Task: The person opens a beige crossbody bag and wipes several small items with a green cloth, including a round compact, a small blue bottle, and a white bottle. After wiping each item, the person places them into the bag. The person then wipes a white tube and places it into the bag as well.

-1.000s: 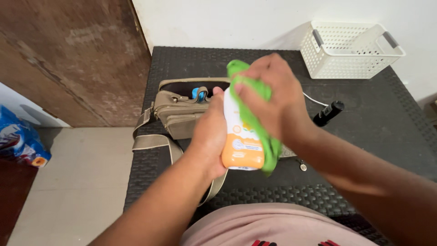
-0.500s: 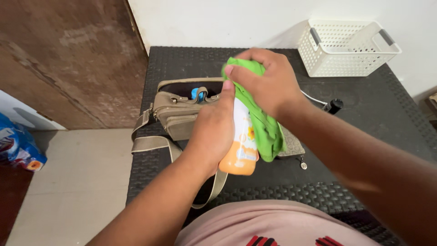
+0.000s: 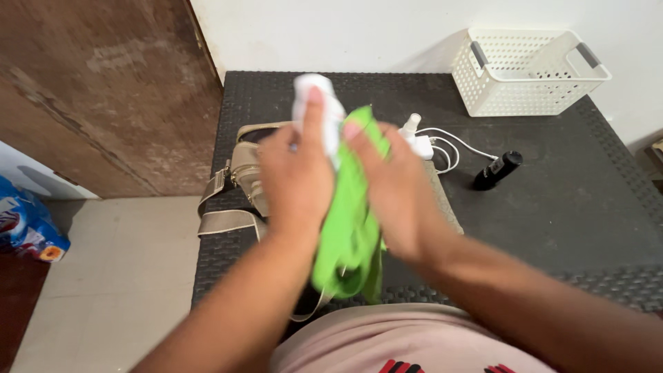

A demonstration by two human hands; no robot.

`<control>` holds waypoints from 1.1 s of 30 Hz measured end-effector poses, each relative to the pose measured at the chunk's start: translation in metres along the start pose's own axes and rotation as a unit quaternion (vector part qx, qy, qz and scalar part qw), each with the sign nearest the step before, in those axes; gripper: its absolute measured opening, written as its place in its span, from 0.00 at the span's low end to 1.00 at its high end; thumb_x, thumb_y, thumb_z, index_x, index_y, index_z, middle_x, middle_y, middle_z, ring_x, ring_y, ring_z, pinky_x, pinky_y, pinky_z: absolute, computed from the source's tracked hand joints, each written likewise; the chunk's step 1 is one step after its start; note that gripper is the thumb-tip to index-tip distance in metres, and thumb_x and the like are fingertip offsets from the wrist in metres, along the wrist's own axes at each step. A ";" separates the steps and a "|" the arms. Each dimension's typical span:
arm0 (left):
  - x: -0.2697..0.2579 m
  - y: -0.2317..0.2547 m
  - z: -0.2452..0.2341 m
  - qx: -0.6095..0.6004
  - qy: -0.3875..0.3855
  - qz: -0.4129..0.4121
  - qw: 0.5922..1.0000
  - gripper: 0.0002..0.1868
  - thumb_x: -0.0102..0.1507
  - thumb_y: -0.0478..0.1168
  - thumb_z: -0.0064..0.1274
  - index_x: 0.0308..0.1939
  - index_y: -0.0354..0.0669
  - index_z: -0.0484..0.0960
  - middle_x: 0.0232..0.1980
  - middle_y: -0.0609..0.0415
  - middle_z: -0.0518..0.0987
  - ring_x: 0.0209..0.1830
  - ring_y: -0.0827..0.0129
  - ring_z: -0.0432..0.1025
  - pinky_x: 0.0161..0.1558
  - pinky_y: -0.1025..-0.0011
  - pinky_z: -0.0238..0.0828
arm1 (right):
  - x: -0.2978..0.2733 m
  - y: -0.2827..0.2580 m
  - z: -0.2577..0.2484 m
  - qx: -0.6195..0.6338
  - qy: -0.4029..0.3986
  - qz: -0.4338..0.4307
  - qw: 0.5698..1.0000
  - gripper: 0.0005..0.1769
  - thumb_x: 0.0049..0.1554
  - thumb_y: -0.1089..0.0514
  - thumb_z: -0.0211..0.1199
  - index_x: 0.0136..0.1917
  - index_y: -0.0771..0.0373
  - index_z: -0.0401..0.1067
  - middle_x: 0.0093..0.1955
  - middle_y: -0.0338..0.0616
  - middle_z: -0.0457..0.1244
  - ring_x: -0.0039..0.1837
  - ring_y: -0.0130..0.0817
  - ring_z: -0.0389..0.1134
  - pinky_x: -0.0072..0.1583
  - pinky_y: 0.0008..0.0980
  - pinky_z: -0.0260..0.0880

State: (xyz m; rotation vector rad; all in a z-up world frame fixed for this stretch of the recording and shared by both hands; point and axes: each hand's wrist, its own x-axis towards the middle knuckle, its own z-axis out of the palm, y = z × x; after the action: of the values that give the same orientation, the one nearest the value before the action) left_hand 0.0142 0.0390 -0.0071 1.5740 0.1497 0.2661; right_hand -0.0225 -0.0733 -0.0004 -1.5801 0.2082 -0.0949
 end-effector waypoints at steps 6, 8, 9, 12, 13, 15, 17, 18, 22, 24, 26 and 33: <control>0.006 0.013 0.003 0.003 0.016 -0.005 1.000 0.37 0.65 0.67 0.40 0.26 0.39 0.88 0.24 0.53 0.83 0.25 0.68 0.78 0.33 0.67 0.72 | -0.008 -0.005 -0.002 -0.219 -0.001 -0.332 0.918 0.28 0.68 0.43 0.56 0.68 0.69 0.64 0.55 0.48 0.67 0.57 0.32 0.70 0.57 0.30 0.70; -0.002 0.015 0.009 -0.009 -0.018 -0.007 1.000 0.39 0.66 0.67 0.37 0.28 0.37 0.88 0.24 0.52 0.83 0.25 0.69 0.78 0.32 0.66 0.72 | 0.021 -0.013 -0.011 -0.077 -0.011 -0.088 0.993 0.29 0.69 0.43 0.56 0.64 0.74 0.70 0.52 0.52 0.67 0.51 0.37 0.68 0.51 0.35 0.70; -0.006 0.015 0.012 -0.061 -0.043 -0.016 0.997 0.38 0.66 0.67 0.38 0.31 0.36 0.87 0.26 0.51 0.83 0.26 0.68 0.77 0.32 0.66 0.72 | 0.033 -0.015 -0.016 -0.002 -0.017 0.038 0.999 0.30 0.70 0.42 0.57 0.63 0.76 0.73 0.51 0.55 0.67 0.49 0.39 0.67 0.48 0.37 0.71; -0.009 0.010 0.017 -0.180 -0.110 -0.039 0.977 0.36 0.67 0.65 0.39 0.37 0.34 0.86 0.33 0.51 0.84 0.30 0.69 0.78 0.35 0.68 0.75 | 0.047 -0.015 -0.032 0.352 -0.305 0.131 0.875 0.23 0.71 0.44 0.56 0.65 0.67 0.65 0.55 0.47 0.66 0.52 0.37 0.69 0.52 0.36 0.73; -0.006 0.008 0.016 -0.192 -0.127 -0.044 0.972 0.36 0.67 0.65 0.38 0.39 0.35 0.86 0.35 0.51 0.85 0.33 0.71 0.79 0.38 0.71 0.76 | 0.044 -0.015 -0.035 0.348 -0.252 0.127 0.894 0.21 0.69 0.46 0.55 0.66 0.63 0.66 0.55 0.45 0.66 0.52 0.36 0.69 0.52 0.35 0.74; 0.003 0.005 0.015 -0.183 -0.155 -0.010 0.971 0.33 0.69 0.63 0.39 0.41 0.36 0.86 0.38 0.52 0.85 0.35 0.72 0.78 0.40 0.73 0.76 | 0.030 -0.014 -0.037 0.339 -0.144 0.118 0.922 0.21 0.64 0.50 0.52 0.69 0.55 0.67 0.55 0.42 0.66 0.53 0.34 0.71 0.52 0.35 0.75; 0.011 0.003 0.016 -0.140 -0.176 0.067 0.972 0.30 0.71 0.60 0.41 0.42 0.35 0.85 0.38 0.50 0.82 0.36 0.71 0.74 0.40 0.72 0.73 | 0.022 -0.019 -0.038 0.258 -0.130 0.103 0.952 0.24 0.62 0.43 0.51 0.65 0.57 0.68 0.51 0.42 0.67 0.49 0.33 0.71 0.48 0.35 0.74; 0.010 0.003 0.020 -0.073 -0.138 0.054 0.986 0.28 0.70 0.57 0.43 0.42 0.34 0.84 0.38 0.50 0.83 0.36 0.69 0.75 0.40 0.70 0.74 | 0.020 -0.021 -0.039 0.216 -0.121 0.095 0.964 0.27 0.61 0.39 0.50 0.64 0.58 0.68 0.49 0.42 0.67 0.48 0.33 0.71 0.46 0.35 0.74; -0.003 0.004 0.043 -0.064 -0.109 -0.093 0.988 0.25 0.67 0.55 0.40 0.48 0.37 0.81 0.44 0.50 0.83 0.42 0.66 0.77 0.45 0.67 0.73 | 0.018 -0.024 -0.037 0.144 0.018 0.029 0.989 0.26 0.63 0.40 0.54 0.60 0.64 0.69 0.49 0.42 0.67 0.49 0.29 0.68 0.52 0.33 0.72; -0.017 0.004 0.048 -0.173 -0.142 -0.167 0.960 0.27 0.68 0.57 0.35 0.53 0.39 0.78 0.48 0.50 0.82 0.46 0.67 0.75 0.50 0.66 0.72 | 0.023 -0.025 -0.035 0.045 0.052 -0.020 0.997 0.26 0.62 0.38 0.53 0.57 0.62 0.70 0.47 0.40 0.66 0.48 0.26 0.67 0.52 0.31 0.70; -0.031 0.002 0.057 -0.277 -0.171 -0.198 0.925 0.30 0.68 0.58 0.31 0.58 0.39 0.76 0.53 0.50 0.80 0.51 0.67 0.74 0.55 0.64 0.71 | 0.028 -0.027 -0.046 0.095 0.012 -0.004 0.995 0.26 0.63 0.38 0.53 0.55 0.65 0.70 0.46 0.40 0.66 0.48 0.28 0.66 0.52 0.32 0.70; -0.028 0.006 0.071 -0.251 -0.202 -0.223 0.920 0.39 0.66 0.69 0.32 0.56 0.39 0.77 0.52 0.46 0.80 0.51 0.60 0.76 0.53 0.59 0.75 | 0.020 -0.023 -0.055 -0.091 0.061 -0.059 0.992 0.21 0.63 0.41 0.53 0.53 0.60 0.69 0.43 0.40 0.65 0.45 0.27 0.65 0.49 0.31 0.69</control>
State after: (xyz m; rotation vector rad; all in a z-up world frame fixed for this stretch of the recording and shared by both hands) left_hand 0.0052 -0.0370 -0.0035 1.0160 0.1025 -0.3596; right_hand -0.0120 -0.1309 0.0225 -1.7693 0.2235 -0.2703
